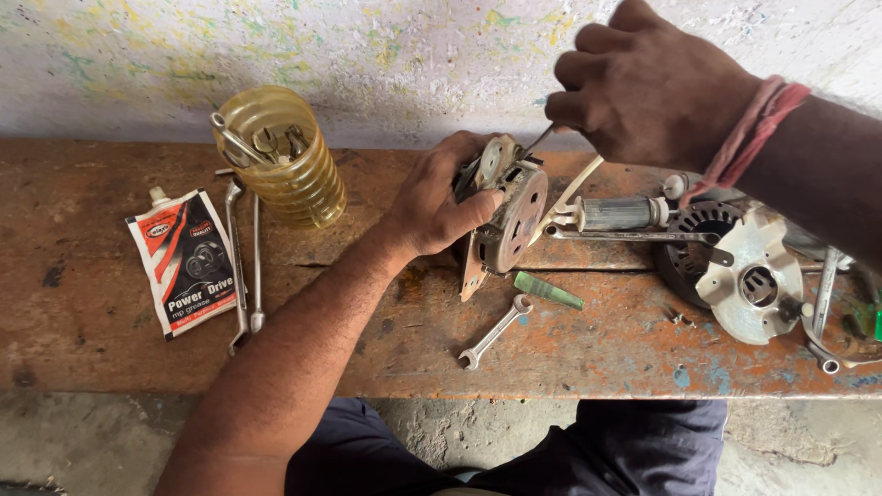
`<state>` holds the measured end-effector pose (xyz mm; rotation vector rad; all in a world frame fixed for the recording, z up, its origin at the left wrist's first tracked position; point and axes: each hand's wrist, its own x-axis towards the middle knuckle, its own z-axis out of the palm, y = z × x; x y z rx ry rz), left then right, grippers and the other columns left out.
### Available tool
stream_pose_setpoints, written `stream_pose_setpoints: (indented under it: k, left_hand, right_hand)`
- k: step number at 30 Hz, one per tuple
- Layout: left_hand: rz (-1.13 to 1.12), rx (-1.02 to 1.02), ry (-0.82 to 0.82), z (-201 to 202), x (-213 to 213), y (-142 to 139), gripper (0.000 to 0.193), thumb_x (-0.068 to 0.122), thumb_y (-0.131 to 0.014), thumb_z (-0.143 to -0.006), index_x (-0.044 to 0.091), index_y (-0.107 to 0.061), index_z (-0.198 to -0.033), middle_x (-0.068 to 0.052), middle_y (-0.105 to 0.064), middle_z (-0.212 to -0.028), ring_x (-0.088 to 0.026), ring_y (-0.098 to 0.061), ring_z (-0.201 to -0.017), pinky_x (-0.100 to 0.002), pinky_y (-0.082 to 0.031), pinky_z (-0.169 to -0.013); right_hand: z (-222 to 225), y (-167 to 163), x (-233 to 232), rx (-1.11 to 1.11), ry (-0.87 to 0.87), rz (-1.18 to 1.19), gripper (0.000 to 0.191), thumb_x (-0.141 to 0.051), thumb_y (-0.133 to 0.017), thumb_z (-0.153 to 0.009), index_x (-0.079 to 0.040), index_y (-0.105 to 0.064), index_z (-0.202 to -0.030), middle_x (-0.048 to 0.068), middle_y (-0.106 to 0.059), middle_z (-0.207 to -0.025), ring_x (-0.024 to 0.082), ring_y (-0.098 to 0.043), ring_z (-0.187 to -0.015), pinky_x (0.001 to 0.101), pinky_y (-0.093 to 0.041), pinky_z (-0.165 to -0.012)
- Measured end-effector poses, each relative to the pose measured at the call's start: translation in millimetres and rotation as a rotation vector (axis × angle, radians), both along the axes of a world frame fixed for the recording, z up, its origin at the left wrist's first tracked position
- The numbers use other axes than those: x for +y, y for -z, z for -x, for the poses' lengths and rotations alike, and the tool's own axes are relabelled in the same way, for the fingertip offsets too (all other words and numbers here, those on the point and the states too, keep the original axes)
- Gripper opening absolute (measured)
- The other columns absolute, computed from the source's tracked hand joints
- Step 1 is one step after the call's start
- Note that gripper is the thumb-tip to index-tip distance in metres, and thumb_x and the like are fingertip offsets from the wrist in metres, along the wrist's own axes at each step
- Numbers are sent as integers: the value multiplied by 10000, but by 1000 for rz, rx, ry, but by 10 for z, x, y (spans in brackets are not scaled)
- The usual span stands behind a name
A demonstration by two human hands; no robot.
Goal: The person disassembles a small electric motor on a wooden workbench, using wrenches to remove bolts and a cloth to wipe the housing. They then apply lubricant to the motor shaft.
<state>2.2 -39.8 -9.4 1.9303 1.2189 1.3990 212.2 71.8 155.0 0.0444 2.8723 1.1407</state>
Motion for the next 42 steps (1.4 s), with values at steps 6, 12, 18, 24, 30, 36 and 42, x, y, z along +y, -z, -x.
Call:
stream_pose_setpoints:
  k: [6, 12, 18, 24, 30, 36, 42]
  left_hand:
    - [5, 2, -22, -11, -1, -15, 781, 591, -624, -879, -23, -599, -1361, -177, -655, -1216, -298, -667, -1186, -440, -545, -1043]
    - [25, -14, -15, -33, 11, -18, 838, 664, -599, -868, -16, -610, -1357, -176, -660, -1184, -289, -678, -1155, -435, -556, -1010]
    - [-19, 0, -27, -30, 37, 20, 866, 710, -593, -889, -27, -614, -1343, -188, -668, -1215, -316, -667, -1192, -461, -540, -1048]
    - [-17, 30, -56, -46, 71, 47, 805, 644, -607, -860, -26, -632, -1305, -192, -672, -1169, -321, -671, -1149, -466, -545, -1011]
    - [-17, 32, -66, -43, 100, 60, 746, 608, -608, -849, -29, -653, -1235, -187, -669, -1135, -320, -661, -1130, -469, -540, -989]
    - [-52, 90, -87, -64, 123, 66, 699, 570, -601, -836, -9, -678, -1221, -175, -671, -1145, -328, -640, -1156, -491, -507, -1040]
    - [-45, 108, -78, -67, 124, 40, 661, 547, -610, -838, -3, -683, -1196, -175, -670, -1121, -329, -633, -1146, -493, -494, -1038]
  right_hand:
    - [143, -19, -137, -22, -145, -219, 171, -327, -685, -829, -176, -710, -904, -58, -621, -852, 136, -649, -970, 348, -501, -945]
    - [126, 24, 28, 64, -109, 30, 150, -298, -686, -905, -151, -709, -889, -32, -629, -897, 164, -649, -1003, 367, -490, -962]
    - [134, 32, -19, 143, -210, -141, 172, -303, -651, -861, -157, -718, -923, -20, -674, -984, 180, -636, -1102, 444, -462, -1051]
    - [69, 86, -142, 57, -269, -353, 316, -364, -648, -806, -180, -722, -1052, -49, -661, -959, 158, -611, -1069, 489, -374, -1163]
    - [146, 114, -99, -76, -187, -365, 217, -377, -648, -821, -187, -679, -923, -70, -639, -861, 150, -600, -975, 444, -408, -1035]
    - [118, 136, -138, 6, -191, -316, 182, -357, -663, -861, -177, -672, -881, -54, -615, -813, 149, -612, -922, 433, -407, -1034]
    - [129, 234, -188, 41, -166, -409, 229, -393, -615, -872, -173, -671, -840, -42, -594, -776, 156, -628, -899, 435, -386, -1155]
